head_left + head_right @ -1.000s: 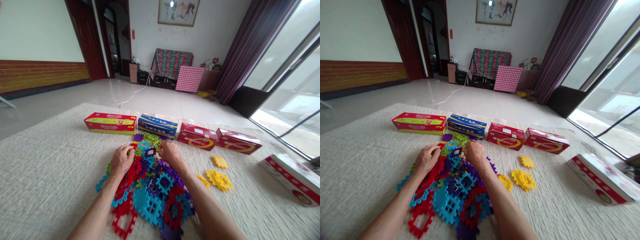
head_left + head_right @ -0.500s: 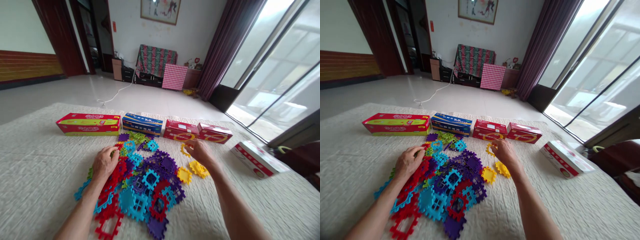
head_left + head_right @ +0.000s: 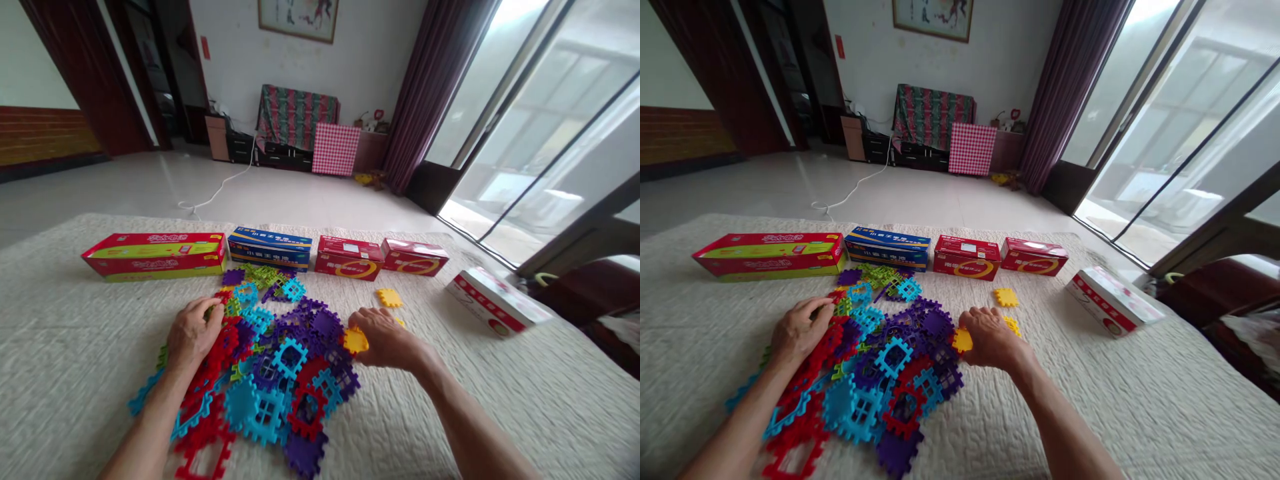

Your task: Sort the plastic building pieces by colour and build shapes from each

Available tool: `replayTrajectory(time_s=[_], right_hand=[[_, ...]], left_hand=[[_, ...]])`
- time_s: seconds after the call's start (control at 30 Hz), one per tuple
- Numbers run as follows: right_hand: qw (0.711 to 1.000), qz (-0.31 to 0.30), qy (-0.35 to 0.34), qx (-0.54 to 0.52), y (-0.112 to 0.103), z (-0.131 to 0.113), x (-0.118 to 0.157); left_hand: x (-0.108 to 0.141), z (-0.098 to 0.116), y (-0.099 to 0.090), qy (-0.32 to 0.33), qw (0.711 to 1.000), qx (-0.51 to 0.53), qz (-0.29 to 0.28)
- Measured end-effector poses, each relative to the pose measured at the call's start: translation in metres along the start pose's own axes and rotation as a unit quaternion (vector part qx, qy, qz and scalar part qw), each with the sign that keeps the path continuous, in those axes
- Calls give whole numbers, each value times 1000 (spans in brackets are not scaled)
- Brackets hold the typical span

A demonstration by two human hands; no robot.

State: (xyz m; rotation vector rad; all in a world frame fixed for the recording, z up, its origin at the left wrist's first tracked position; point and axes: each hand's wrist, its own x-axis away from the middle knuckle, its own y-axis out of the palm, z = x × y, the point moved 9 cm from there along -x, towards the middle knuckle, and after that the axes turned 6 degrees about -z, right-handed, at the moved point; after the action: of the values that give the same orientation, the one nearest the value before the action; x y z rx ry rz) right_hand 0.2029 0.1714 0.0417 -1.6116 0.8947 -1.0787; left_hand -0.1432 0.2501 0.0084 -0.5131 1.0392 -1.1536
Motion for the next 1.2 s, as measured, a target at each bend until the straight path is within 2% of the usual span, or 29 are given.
replayTrajectory(time_s=[0.13, 0.23, 0.3, 0.43, 0.53, 0.7, 0.83, 0.93, 1.03, 1.13, 1.2], right_hand=[[1000, 1, -8, -16, -6, 13, 3], [998, 34, 48, 5, -17, 38, 9], [997, 49, 61, 19, -20, 44, 11], [999, 25, -22, 8, -9, 15, 5], [999, 11, -37, 12, 1, -3, -3], [997, 11, -77, -24, 4, -12, -3], [991, 21, -120, -63, -9, -13, -2], [987, 85, -112, -76, -35, -23, -22], [972, 134, -159, -106, -55, -59, -59], [963, 142, -199, -109, -56, -97, -107], [967, 149, -187, -90, -50, -108, -136]], left_hand=[[0, -2, 1, 2, 1000, -2, 0], [0, -4, 2, 0, 1000, -3, 0], [0, -5, 3, 0, 1000, -5, -3], [0, -5, 3, -2, 1000, -6, 0], [0, -3, 1, -5, 1000, -2, 7], [1, 1, -3, -12, 1000, 18, 20], [2, 3, -6, -23, 999, 21, 20], [3, 7, -7, -20, 999, 28, 15], [3, 9, -8, -16, 999, 33, 13], [3, 8, -7, -17, 999, 32, 10], [3, 8, -6, -15, 999, 31, 9]])
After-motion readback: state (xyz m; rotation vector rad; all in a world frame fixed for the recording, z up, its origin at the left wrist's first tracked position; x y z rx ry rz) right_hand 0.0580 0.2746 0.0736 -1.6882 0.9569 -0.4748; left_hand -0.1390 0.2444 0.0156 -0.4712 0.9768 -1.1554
